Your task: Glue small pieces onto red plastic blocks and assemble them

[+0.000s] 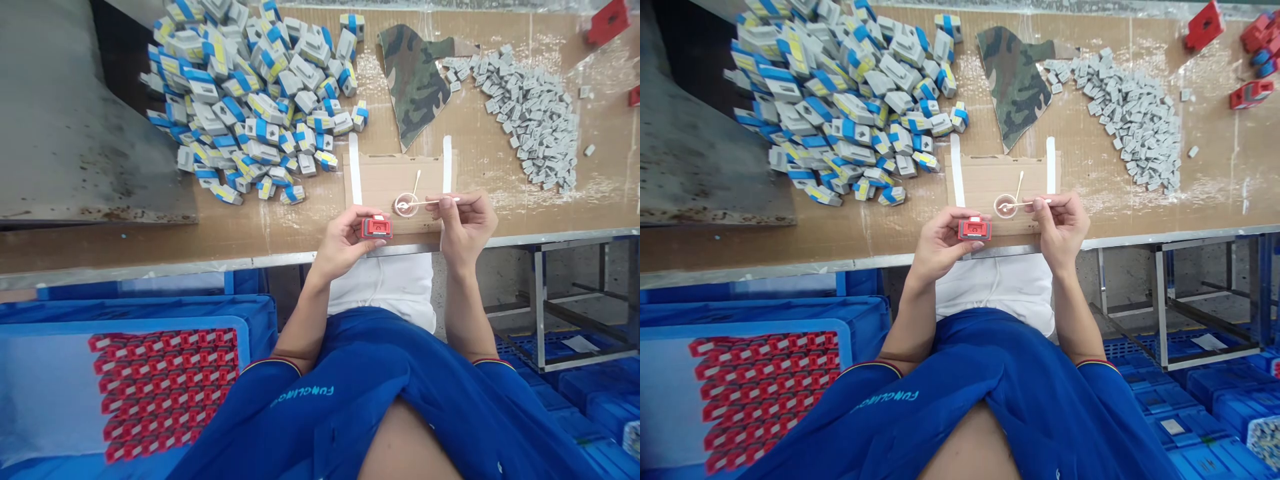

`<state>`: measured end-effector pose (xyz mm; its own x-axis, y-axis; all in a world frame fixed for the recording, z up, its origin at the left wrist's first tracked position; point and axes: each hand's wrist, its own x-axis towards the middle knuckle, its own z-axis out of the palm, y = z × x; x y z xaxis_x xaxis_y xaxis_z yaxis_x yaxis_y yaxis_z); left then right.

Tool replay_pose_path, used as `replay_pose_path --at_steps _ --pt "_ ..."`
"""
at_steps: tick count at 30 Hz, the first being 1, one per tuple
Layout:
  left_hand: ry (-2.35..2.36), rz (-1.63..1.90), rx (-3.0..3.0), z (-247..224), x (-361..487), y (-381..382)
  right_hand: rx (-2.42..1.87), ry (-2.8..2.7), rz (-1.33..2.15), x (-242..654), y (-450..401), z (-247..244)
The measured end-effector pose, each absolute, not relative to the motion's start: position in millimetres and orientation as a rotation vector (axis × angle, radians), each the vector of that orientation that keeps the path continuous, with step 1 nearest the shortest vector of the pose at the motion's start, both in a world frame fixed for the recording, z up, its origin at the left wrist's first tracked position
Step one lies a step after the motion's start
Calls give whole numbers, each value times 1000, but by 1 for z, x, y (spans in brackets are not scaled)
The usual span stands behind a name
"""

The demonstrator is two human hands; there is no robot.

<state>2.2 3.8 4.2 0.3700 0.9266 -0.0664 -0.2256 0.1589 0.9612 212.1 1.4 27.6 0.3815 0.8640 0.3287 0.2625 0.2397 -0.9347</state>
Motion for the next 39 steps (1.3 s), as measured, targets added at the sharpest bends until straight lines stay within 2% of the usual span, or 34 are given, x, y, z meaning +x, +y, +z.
replay_pose_path --at_steps 7,19,32,39 --pt "902 960 1207 4 6 -2 -1288 -1279 612 198 -23 54" --pt "895 964 1215 5 7 -1 -1270 -1440 735 195 -21 41" --pt "898 1006 1282 1 9 -1 -1237 -1785 333 199 -15 62" --pt "895 1020 1338 1 9 -1 -1313 -1863 409 209 -19 74"
